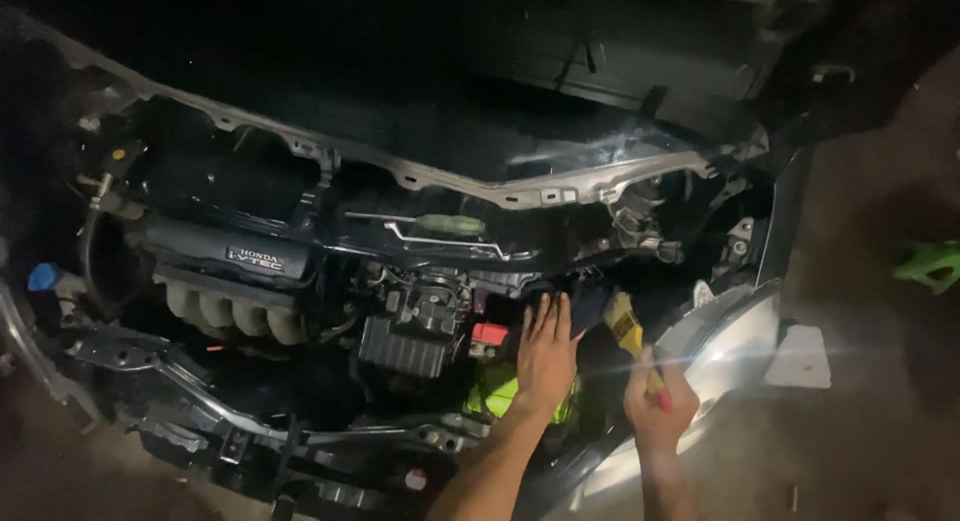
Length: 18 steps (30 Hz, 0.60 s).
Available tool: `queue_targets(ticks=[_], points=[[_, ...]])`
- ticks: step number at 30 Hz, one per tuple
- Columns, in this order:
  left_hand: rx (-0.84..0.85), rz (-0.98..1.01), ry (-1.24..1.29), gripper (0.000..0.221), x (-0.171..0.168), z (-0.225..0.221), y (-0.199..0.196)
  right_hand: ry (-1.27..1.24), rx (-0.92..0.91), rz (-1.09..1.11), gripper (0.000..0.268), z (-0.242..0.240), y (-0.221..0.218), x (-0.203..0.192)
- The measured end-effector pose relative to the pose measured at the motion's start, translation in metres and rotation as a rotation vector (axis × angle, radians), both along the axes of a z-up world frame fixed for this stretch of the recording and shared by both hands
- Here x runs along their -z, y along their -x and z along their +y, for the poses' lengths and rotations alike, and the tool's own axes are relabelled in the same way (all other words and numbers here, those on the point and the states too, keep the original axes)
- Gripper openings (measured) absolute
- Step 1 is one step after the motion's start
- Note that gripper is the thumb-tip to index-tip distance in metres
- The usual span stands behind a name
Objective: The person cleans the engine bay of a Honda car using a brush and a dark cloth. They scrub various components, including the battery and engine block, and wipe away debris. The person then moves to the front bumper area to clean the headlight and surrounding parts.
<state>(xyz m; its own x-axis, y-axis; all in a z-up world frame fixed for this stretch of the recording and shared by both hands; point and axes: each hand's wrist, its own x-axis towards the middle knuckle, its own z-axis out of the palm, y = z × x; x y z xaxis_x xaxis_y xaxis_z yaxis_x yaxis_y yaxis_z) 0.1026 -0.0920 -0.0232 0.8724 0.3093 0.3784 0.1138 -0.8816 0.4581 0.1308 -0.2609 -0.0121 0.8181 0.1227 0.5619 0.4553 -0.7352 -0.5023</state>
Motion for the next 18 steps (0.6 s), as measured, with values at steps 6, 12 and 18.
queue_targets(ticks=[6,12,18], points=[[0.035,0.179,-0.059,0.069,-0.005,0.006,0.009,0.034,-0.030,-0.038,0.021,0.001,-0.001,-0.001],[0.001,0.131,-0.152,0.073,-0.006,0.001,0.013,-0.019,-0.013,0.011,0.022,0.005,0.003,-0.004],[0.020,0.126,-0.233,0.077,0.010,-0.004,0.021,-0.055,0.012,0.164,0.018,0.005,0.004,-0.002]])
